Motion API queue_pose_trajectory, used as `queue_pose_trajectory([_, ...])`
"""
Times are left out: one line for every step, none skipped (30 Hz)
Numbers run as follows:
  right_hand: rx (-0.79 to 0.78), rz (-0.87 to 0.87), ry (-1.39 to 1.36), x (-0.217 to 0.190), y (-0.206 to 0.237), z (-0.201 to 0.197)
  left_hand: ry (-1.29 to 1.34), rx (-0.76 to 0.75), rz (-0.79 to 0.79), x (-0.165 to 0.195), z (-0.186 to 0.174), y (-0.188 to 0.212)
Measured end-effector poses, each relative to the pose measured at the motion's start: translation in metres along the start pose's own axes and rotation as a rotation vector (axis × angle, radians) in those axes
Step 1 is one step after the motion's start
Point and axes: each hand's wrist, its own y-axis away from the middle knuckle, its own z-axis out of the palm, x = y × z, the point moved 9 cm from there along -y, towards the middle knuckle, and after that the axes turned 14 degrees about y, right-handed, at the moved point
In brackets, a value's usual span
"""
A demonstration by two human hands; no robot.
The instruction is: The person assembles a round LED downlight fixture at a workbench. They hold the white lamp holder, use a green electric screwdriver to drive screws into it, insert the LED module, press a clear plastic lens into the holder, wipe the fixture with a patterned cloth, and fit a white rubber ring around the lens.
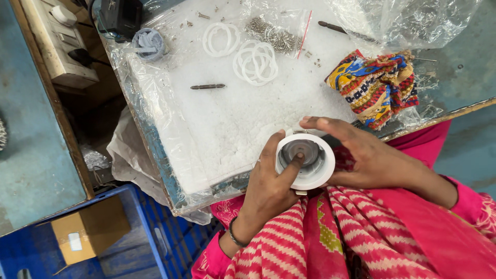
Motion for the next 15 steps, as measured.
queue_pose_trajectory([-0.021, 0.016, -0.004, 0.002, 0.001, -0.001, -0.014, 0.001, -0.003, 0.000, 0.000, 0.000])
queue_pose_trajectory([-0.031, 0.021, -0.033, 0.003, 0.001, -0.003, -0.003, -0.002, 0.003, 0.000, 0.000, 0.000])
queue_pose_trajectory([-0.043, 0.025, -0.062, 0.004, 0.001, -0.005, 0.009, -0.003, 0.009, 0.000, 0.000, -0.001])
queue_pose_trajectory([-0.056, 0.030, -0.091, 0.005, 0.001, -0.007, 0.020, -0.003, 0.014, 0.001, 0.000, -0.001])
queue_pose_trajectory([-0.051, 0.023, -0.053, 0.004, 0.001, -0.011, 0.016, -0.006, 0.016, 0.001, 0.000, -0.001])
queue_pose_trajectory([-0.045, 0.015, -0.014, 0.003, 0.000, -0.016, 0.011, -0.009, 0.019, 0.000, 0.001, 0.000])
queue_pose_trajectory([-0.038, 0.006, 0.024, 0.002, 0.000, -0.021, 0.005, -0.012, 0.023, 0.000, 0.001, 0.000])
queue_pose_trajectory([-0.050, 0.020, 0.015, 0.003, -0.001, -0.025, 0.005, -0.026, 0.008, -0.002, 0.002, 0.000])
queue_pose_trajectory([-0.061, 0.036, 0.006, 0.004, -0.003, -0.031, 0.005, -0.042, -0.005, -0.004, 0.003, 0.001])
queue_pose_trajectory([-0.070, 0.052, -0.002, 0.005, -0.005, -0.037, 0.006, -0.058, -0.018, -0.006, 0.005, 0.001])
queue_pose_trajectory([-0.054, 0.041, 0.006, 0.003, -0.008, -0.048, -0.006, -0.043, -0.005, -0.005, 0.003, 0.002])
queue_pose_trajectory([-0.037, 0.030, 0.015, 0.001, -0.013, -0.060, -0.019, -0.028, 0.009, -0.004, 0.002, 0.002])
queue_pose_trajectory([-0.019, 0.018, 0.026, 0.000, -0.019, -0.073, -0.032, -0.013, 0.024, -0.002, 0.001, 0.001])
queue_pose_trajectory([0.062, 0.014, 0.035, -0.001, -0.026, -0.091, -0.010, -0.025, 0.018, -0.002, 0.001, 0.001])
queue_pose_trajectory([0.146, 0.007, 0.048, -0.002, -0.034, -0.112, 0.010, -0.036, 0.015, -0.001, 0.000, 0.000])
